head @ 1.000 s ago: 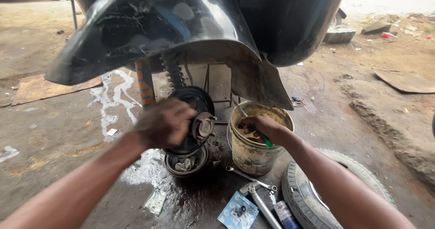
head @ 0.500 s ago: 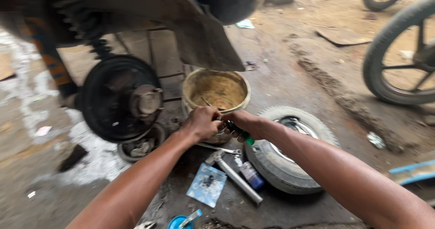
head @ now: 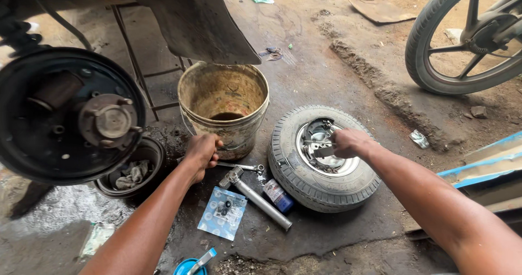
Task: The person works on a vehicle's rear wheel hub assembly, using a screwdriver to manipulate internal components and a wrench to tighten bolts. They handle a small plastic package containing parts and use a grease gun to apply lubricant to the mechanism.
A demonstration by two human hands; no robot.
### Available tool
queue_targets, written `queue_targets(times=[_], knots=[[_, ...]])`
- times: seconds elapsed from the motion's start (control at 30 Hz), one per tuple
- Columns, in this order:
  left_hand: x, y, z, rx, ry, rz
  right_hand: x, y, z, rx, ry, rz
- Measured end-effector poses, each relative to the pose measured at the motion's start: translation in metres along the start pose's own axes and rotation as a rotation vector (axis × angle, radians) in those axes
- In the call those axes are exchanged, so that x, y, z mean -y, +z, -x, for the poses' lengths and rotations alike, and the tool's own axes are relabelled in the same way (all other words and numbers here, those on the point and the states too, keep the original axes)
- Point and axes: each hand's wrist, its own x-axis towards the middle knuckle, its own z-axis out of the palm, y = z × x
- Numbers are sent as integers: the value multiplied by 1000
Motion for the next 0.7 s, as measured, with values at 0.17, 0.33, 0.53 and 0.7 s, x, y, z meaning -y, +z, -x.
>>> queue_targets(times=[0.17,0.33,0.53,0.7], knots=[[10,-1,-8,-34,-46,-142,13,-19,6,-7,-22,-61],[34,-11,-18,-16,-41,-343,87,0,1,-38,-340,-64],[96,-31,-28,-41,-74,-598,206,47,-9,87,-561,-139],[114,-52,-26,-66,-96,-641,262,79,-27,127,-500,-169]])
